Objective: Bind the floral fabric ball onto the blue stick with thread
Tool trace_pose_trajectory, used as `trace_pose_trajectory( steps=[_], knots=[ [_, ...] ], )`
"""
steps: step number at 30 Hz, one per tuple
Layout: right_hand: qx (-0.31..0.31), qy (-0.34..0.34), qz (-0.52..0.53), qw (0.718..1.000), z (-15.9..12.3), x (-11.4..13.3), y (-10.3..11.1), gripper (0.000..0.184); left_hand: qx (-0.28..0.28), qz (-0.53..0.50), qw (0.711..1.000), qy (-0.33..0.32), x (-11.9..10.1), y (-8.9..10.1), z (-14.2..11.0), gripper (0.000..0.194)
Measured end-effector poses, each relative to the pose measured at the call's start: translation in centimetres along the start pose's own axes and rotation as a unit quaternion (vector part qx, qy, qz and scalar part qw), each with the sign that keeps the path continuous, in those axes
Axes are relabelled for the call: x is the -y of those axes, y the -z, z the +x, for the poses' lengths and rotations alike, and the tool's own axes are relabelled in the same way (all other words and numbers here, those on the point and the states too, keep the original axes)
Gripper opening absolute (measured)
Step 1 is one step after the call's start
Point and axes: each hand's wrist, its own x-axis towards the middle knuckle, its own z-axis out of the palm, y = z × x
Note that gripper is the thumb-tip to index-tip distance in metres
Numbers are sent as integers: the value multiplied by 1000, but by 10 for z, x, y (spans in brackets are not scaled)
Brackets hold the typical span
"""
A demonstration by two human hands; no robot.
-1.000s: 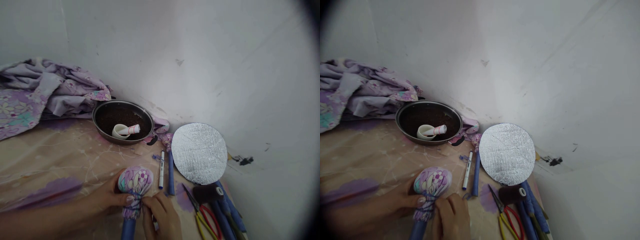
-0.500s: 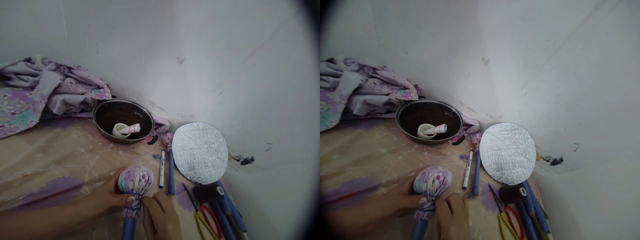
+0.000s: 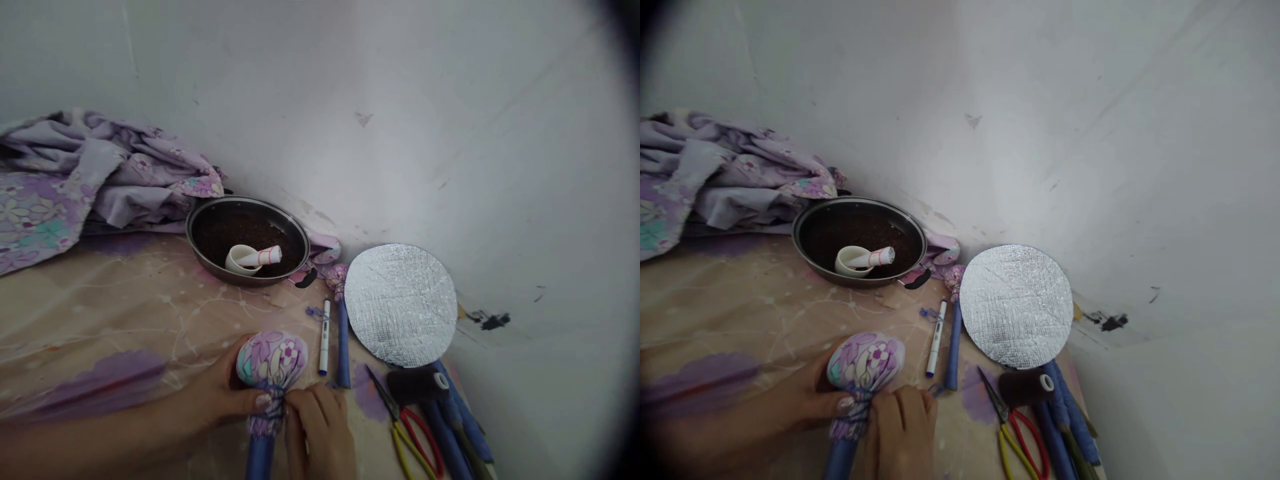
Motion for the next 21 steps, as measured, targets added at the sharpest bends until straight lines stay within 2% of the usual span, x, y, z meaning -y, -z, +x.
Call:
trace_pose_trajectory(
  steps=[8,21],
  knots=[
    [3,-9,15,1000,0,0,1,36,-18,-25,1000,4,-1,-6,-3,79],
    [10,30,-4,999,2,-6,2,46,-14,-33,999,11,9,10,3,81]
  ],
)
